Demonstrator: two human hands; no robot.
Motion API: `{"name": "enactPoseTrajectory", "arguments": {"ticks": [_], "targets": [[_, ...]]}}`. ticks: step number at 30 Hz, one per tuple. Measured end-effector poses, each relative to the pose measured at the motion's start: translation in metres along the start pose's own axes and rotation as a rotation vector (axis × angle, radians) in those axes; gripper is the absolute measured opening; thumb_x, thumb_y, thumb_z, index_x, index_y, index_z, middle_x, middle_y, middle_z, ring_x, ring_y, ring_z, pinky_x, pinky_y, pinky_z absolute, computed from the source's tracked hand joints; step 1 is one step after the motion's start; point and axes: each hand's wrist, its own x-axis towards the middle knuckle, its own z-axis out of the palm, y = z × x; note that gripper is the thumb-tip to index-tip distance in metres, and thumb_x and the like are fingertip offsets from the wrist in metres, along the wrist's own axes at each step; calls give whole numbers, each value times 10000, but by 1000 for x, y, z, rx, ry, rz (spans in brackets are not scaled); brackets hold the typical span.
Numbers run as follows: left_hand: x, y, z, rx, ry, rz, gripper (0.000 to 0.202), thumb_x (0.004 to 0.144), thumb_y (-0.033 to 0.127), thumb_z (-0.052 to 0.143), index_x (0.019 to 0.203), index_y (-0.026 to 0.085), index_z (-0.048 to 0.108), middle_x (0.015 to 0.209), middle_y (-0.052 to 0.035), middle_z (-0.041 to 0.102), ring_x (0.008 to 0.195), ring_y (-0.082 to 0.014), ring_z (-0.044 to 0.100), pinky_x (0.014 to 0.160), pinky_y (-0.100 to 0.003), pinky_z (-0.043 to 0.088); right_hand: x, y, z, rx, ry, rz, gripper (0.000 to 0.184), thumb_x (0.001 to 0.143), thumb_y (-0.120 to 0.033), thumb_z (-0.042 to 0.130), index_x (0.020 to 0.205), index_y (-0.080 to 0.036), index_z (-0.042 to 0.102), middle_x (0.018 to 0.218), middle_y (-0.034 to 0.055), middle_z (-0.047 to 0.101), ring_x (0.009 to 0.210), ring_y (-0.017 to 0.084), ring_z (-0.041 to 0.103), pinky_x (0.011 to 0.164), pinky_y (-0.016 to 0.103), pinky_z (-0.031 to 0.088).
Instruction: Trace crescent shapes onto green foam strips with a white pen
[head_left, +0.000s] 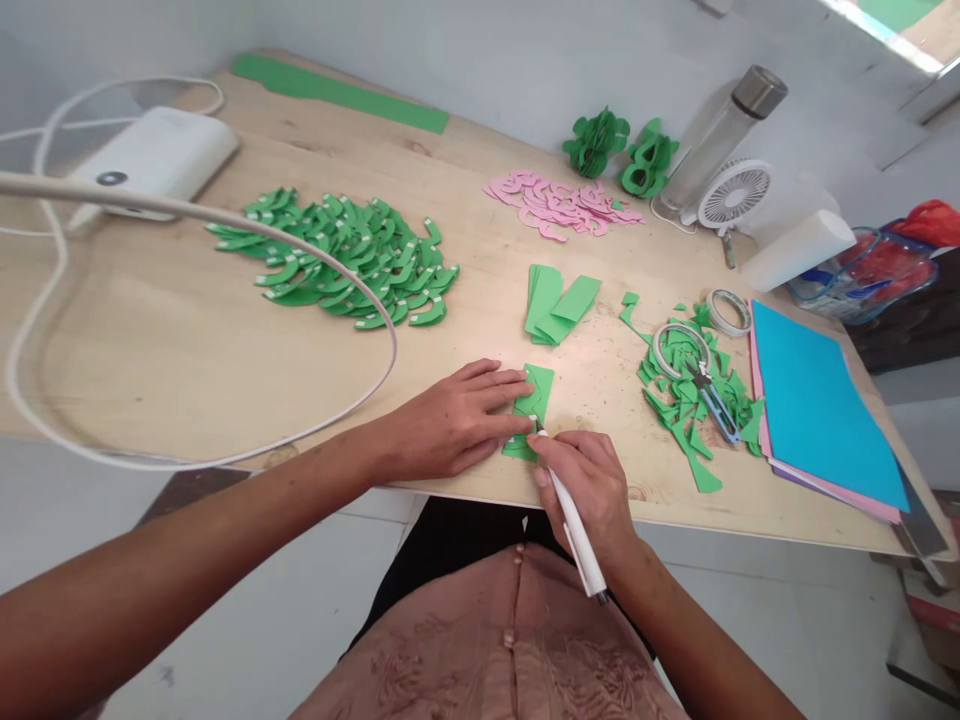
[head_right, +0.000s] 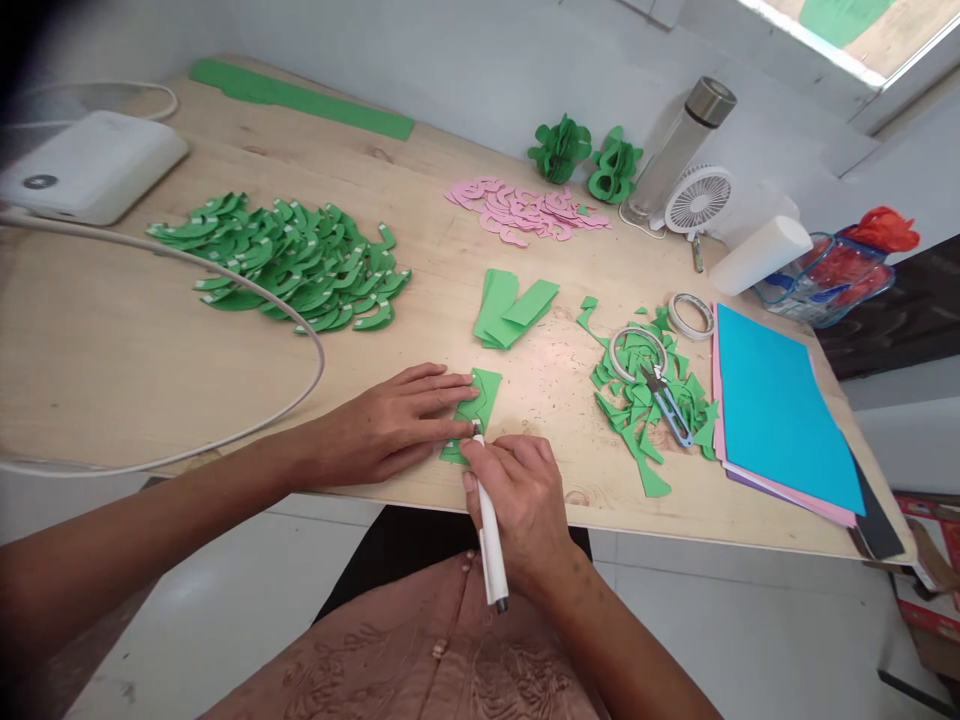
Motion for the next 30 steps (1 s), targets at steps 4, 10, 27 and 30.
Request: {"name": "enactPoseTrajectory", "arguments": {"ticks": [4,10,27,30], "targets": [[0,-1,1,13,16,9,275,1002,233,459,1178,218,670,1350,-142,624,1332,-289,529,1119,-513,394,0,0,0,-1,-10,5,279,948,-145,529,1210,-186,616,999,85,760,895,235,641,796,399,479],[-1,-1,2,22,22,12,260,998,237,480,1178,221,666,1349,-136,625,1332,-283,529,1129,-507,386,3,-2,-4,41,-4,23,268,944,-125,530,1188,-191,619,967,76,757,874,237,642,790,403,477],[0,0,0,26,12,2,244,1001,232,478,1151,228,671,1347,-130,628,1339,-283,525,1127,-498,386,12,-18,-3,330,46,353,92,915,-196,555,917,-230,641,813,7,741,729,163,695,687,312,503],[0,0,-1,24,11,1,242,1002,233,480,1150,228,671,1350,-131,626,1338,-281,527,1124,-497,392,14,-18,-3,319,59,337,94,911,-194,560,904,-233,645,815,10,749,744,167,701,705,321,510]]}}
